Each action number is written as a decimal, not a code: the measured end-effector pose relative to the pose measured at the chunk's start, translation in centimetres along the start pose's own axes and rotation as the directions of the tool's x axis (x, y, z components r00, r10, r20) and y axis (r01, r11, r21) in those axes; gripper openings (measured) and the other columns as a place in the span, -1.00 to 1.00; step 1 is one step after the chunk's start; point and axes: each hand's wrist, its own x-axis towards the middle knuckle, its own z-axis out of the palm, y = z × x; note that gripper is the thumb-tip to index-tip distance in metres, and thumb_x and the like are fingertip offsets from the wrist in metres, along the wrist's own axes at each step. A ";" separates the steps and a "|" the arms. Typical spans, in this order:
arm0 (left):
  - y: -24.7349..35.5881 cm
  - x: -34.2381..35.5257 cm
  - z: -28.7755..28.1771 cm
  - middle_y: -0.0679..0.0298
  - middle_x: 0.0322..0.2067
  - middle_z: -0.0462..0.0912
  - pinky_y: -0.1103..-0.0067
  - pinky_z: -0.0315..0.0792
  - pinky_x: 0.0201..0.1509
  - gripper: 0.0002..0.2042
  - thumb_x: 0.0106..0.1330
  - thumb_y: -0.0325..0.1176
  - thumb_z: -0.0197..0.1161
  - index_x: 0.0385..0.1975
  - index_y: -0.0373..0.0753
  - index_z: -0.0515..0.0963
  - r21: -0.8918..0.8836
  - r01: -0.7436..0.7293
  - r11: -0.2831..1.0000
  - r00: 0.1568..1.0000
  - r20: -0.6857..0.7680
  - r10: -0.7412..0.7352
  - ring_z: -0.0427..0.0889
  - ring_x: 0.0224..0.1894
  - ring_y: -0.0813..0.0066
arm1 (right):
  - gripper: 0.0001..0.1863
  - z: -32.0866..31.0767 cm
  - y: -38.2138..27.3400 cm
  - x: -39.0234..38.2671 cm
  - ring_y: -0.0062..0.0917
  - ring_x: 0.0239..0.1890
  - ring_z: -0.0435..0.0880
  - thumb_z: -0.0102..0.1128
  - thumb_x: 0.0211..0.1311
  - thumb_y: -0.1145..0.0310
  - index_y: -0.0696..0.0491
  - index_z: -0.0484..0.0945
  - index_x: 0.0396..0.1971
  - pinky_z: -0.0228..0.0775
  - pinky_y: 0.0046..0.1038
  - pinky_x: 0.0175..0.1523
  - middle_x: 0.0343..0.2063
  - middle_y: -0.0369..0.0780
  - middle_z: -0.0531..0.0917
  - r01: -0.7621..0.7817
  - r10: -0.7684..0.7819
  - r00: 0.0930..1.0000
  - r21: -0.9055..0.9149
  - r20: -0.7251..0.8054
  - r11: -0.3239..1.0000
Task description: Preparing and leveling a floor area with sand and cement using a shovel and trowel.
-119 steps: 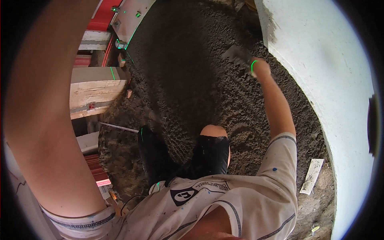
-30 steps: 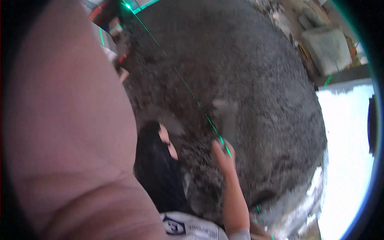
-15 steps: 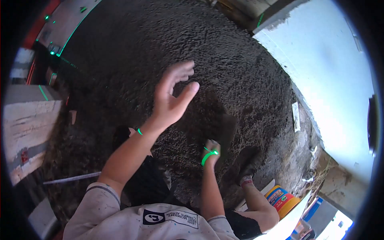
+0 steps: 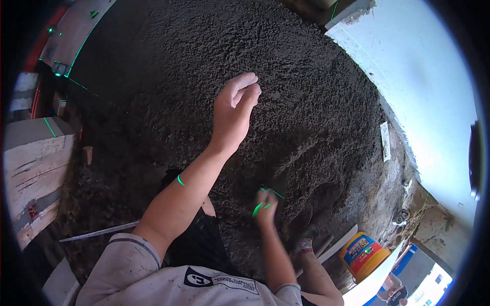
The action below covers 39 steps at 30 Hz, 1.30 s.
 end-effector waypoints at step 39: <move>1.2 -2.1 -1.9 0.13 0.17 0.59 0.45 0.54 0.09 -0.53 0.55 -0.08 0.18 0.22 -0.36 0.51 0.209 -0.026 0.978 0.998 -0.055 0.038 0.67 0.06 0.33 | -0.69 -2.6 -10.5 10.2 -0.70 -0.46 0.42 0.39 0.37 0.19 0.16 0.60 -0.31 0.38 -0.46 -0.34 -0.57 -0.37 0.56 -0.004 0.002 0.998 -0.037 -0.064 0.999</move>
